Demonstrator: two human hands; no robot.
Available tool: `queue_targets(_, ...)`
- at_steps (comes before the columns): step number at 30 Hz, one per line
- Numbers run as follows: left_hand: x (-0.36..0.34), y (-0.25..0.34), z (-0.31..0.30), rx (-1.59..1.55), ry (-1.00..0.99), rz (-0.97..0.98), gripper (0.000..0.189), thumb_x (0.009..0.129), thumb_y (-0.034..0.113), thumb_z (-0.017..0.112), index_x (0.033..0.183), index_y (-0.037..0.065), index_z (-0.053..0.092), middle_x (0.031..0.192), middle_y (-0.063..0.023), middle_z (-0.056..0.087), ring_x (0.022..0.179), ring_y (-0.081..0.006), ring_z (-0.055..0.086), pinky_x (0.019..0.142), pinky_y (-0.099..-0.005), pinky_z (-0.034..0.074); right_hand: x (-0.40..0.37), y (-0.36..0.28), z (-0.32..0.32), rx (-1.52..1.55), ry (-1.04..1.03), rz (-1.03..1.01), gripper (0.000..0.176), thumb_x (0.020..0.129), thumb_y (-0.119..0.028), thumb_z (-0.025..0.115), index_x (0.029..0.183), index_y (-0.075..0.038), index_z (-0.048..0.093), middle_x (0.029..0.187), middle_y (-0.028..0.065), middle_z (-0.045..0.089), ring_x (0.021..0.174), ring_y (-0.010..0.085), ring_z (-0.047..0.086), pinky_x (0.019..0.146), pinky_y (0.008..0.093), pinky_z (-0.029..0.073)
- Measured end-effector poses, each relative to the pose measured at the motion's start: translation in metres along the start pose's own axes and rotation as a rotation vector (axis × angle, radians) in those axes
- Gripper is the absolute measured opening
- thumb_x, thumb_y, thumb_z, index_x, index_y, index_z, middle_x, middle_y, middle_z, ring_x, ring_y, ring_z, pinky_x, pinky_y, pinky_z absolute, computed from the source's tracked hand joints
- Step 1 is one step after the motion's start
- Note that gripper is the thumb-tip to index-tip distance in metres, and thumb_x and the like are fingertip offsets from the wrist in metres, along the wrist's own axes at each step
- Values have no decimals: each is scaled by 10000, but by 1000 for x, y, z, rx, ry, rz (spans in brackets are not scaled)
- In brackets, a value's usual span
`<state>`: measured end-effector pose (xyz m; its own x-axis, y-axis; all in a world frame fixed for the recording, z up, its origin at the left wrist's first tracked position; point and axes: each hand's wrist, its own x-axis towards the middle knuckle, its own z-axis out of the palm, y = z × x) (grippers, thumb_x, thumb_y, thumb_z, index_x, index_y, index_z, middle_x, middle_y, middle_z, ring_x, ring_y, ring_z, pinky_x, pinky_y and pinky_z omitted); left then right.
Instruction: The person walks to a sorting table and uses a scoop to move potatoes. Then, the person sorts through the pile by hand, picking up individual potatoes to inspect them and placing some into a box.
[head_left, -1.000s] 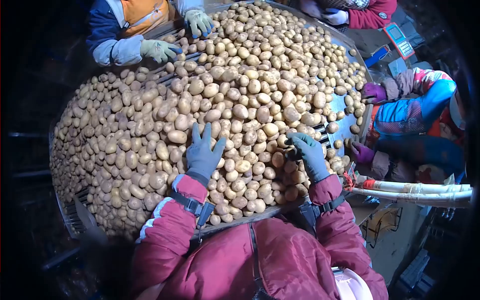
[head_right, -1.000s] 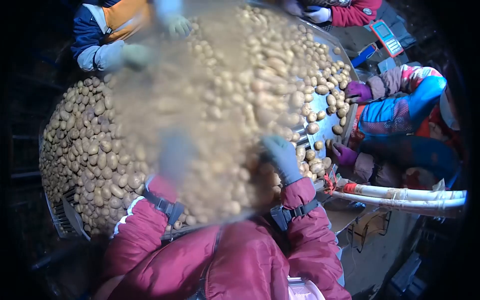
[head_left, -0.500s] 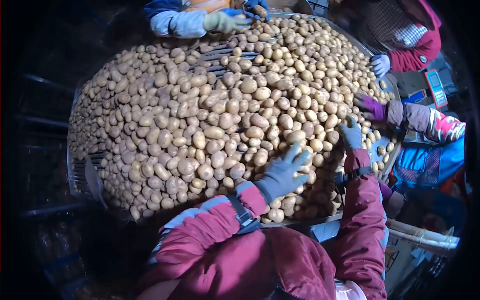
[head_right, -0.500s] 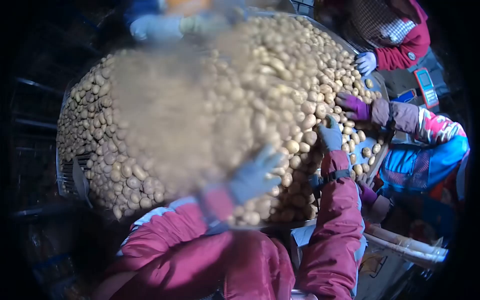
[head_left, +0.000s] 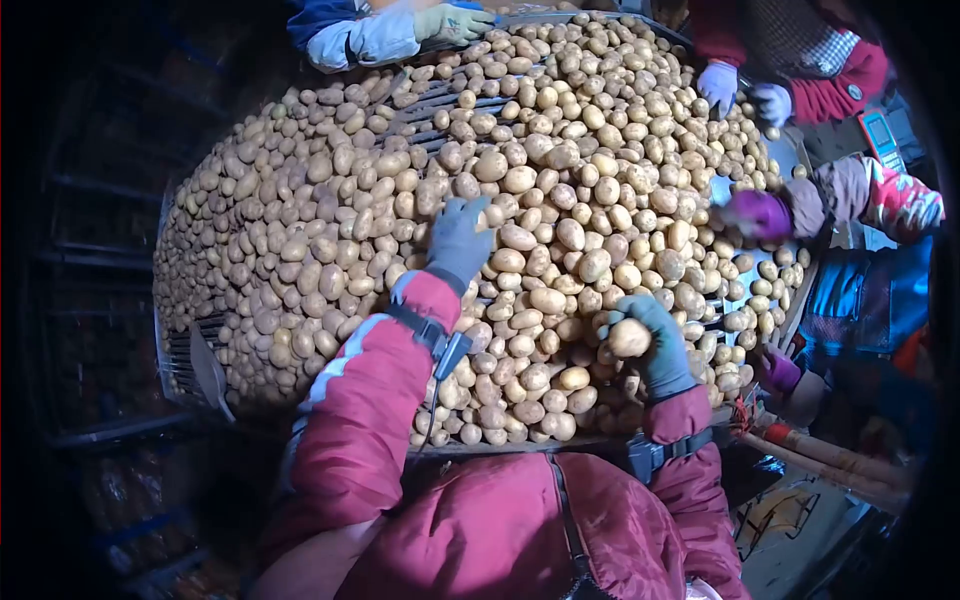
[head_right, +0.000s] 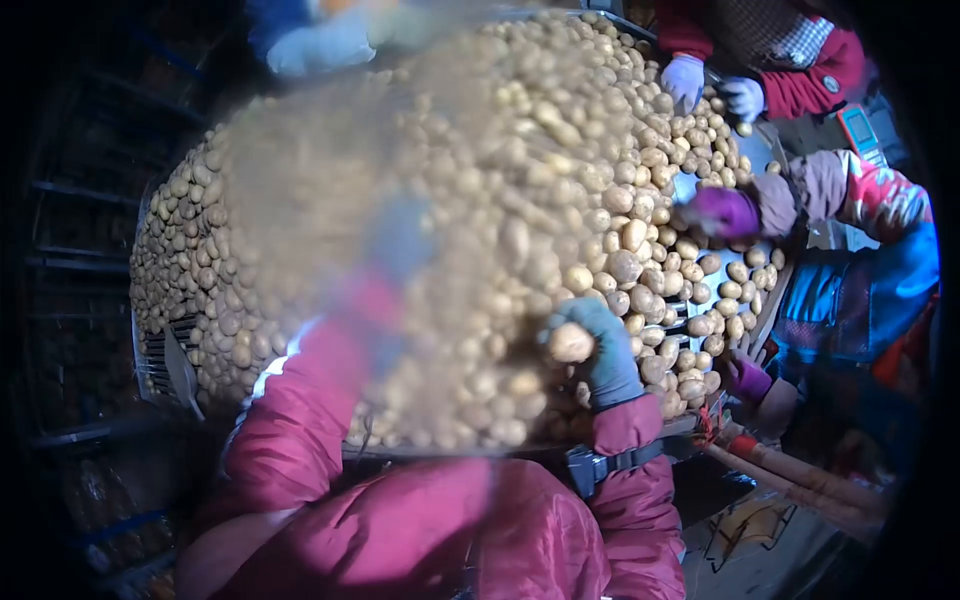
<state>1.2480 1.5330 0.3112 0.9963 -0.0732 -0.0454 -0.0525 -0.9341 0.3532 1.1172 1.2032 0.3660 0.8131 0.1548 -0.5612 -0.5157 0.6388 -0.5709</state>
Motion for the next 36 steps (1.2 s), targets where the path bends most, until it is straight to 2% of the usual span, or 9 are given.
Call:
queue_targets(4, -27, 38, -13, -401, -93, 210, 549, 872, 278, 765, 1364, 100, 597, 1276, -134, 618, 1163, -279, 596, 997, -387, 495, 8, 33, 10, -817, -344, -449, 510, 967, -258, 617, 1391, 13, 541, 1243, 164, 646, 1069, 244, 682, 771, 335, 616)
queue_targets(7, -43, 65, -24, -686, -59, 599, 548, 922, 313, 751, 1396, 96, 581, 1351, -111, 614, 1160, -198, 603, 988, -332, 505, 5, 32, 25, -323, -298, -56, 445, 981, -174, 589, 1393, -5, 569, 1409, 139, 562, 1281, 225, 569, 984, 324, 535)
queue_targets(8, -17, 71, -35, -741, -209, 81, 551, 926, 305, 744, 1406, 97, 572, 1346, -125, 612, 1151, -202, 608, 971, -333, 515, 7, 31, 27, -336, -340, -70, 424, 970, -143, 593, 1373, -10, 595, 1431, 124, 553, 1316, 224, 544, 1053, 325, 494)
queue_targets(9, 1, 39, -18, -465, -143, 160, 558, 937, 303, 729, 1419, 83, 553, 1370, -146, 600, 1162, -233, 621, 972, -345, 519, 10, 30, 19, -656, -449, -300, 394, 948, -78, 589, 1335, -13, 631, 1436, 91, 559, 1358, 224, 510, 1129, 338, 420)
queue_targets(12, 80, 12, -10, -293, 200, 105, 607, 919, 342, 672, 1440, 66, 526, 1438, -226, 534, 1312, -353, 534, 1126, -419, 409, 8, 24, 11, -879, -452, -422, 393, 942, -74, 586, 1326, -10, 634, 1428, 88, 565, 1334, 222, 536, 1118, 347, 439)
queue_targets(18, 89, 33, -8, -1, 25, 33, 578, 925, 326, 671, 1417, 51, 545, 1384, -200, 585, 1263, -320, 572, 1079, -403, 450, 0, 35, 3, -155, -193, 27, 437, 1042, -276, 519, 1392, -16, 541, 1272, 95, 633, 1151, 204, 641, 911, 343, 570)
queue_targets(23, 10, 90, -28, -966, -308, 181, 460, 987, 303, 653, 1352, 29, 602, 1116, -74, 682, 972, -122, 621, 868, -300, 522, 2, 34, 17, 65, -185, 114, 559, 1055, -473, 482, 1444, -72, 488, 1334, 79, 595, 1152, 236, 634, 886, 438, 593)
queue_targets(32, -135, 141, -14, -596, -205, 421, 505, 1033, 373, 543, 1437, 71, 543, 1352, -209, 601, 1272, -351, 530, 1077, -422, 425, -20, 71, 21, 166, -89, 213, 657, 998, -580, 541, 1496, -163, 439, 1495, 66, 485, 1362, 259, 472, 990, 564, 510)
queue_targets(36, -160, 103, 14, -672, -351, 465, 476, 1024, 343, 562, 1422, 82, 566, 1394, -211, 577, 1353, -389, 480, 1140, -446, 381, -41, 112, -8, 53, -27, 14, 666, 980, -614, 541, 1386, -86, 533, 1279, 119, 643, 1051, 275, 686, 898, 473, 569)
